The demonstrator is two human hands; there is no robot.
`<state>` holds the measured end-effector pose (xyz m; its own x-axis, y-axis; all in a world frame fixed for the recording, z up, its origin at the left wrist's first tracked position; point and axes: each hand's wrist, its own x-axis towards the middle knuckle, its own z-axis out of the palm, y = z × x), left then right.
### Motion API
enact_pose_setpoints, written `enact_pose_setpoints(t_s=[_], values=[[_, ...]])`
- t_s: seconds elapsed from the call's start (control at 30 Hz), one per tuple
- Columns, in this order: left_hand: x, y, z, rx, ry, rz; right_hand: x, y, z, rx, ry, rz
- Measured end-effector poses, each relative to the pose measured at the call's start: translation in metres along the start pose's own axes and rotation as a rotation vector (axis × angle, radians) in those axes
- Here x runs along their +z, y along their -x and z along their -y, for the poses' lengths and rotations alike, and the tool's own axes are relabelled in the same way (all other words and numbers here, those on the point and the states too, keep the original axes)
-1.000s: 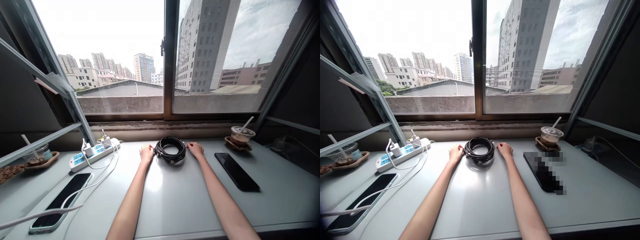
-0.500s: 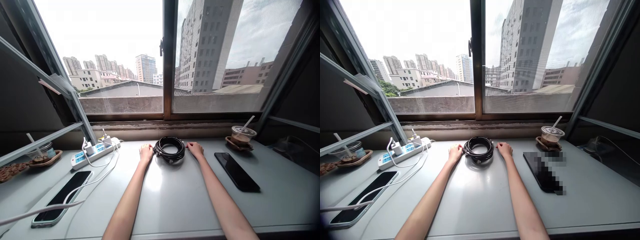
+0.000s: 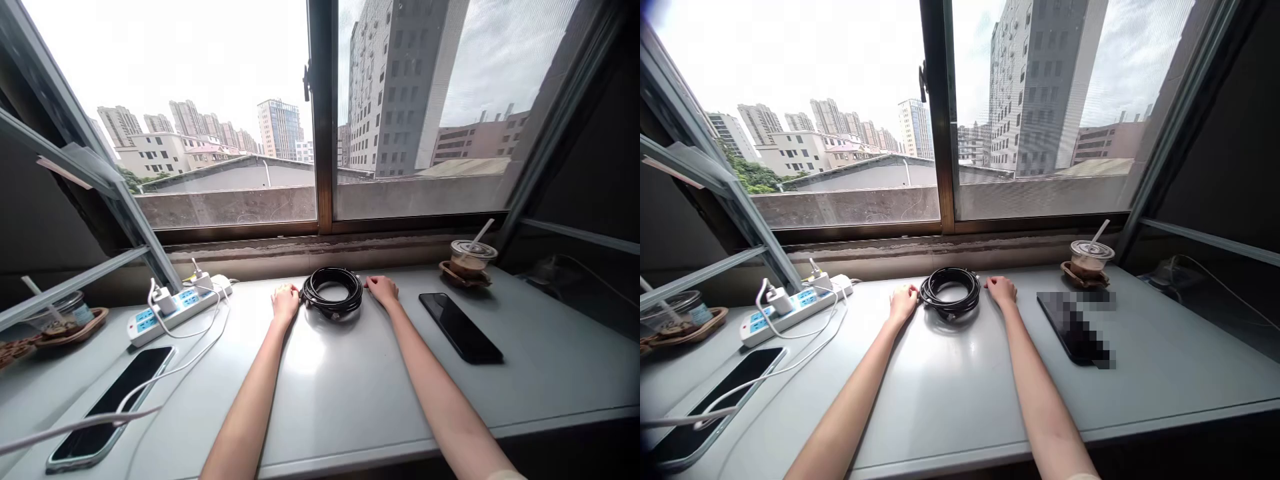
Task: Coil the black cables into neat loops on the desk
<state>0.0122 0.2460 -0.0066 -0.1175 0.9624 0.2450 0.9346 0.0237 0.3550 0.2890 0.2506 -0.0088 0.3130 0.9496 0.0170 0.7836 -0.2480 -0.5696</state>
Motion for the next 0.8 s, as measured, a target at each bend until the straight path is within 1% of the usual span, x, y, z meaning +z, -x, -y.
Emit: enact_pose_setpoints(t_s=[0.47,0.8], values=[[-0.0017,-0.0062,-0.0017,0.002,0.029,-0.031,-0.0016,-0.0032,0.0019,-0.014,-0.019,-0.017],[-0.0010,-0.0038,-0.0044,-0.021,0.019,-0.004,-0.0001,-0.0049,-0.0027,-0.027,0.008,-0.006]])
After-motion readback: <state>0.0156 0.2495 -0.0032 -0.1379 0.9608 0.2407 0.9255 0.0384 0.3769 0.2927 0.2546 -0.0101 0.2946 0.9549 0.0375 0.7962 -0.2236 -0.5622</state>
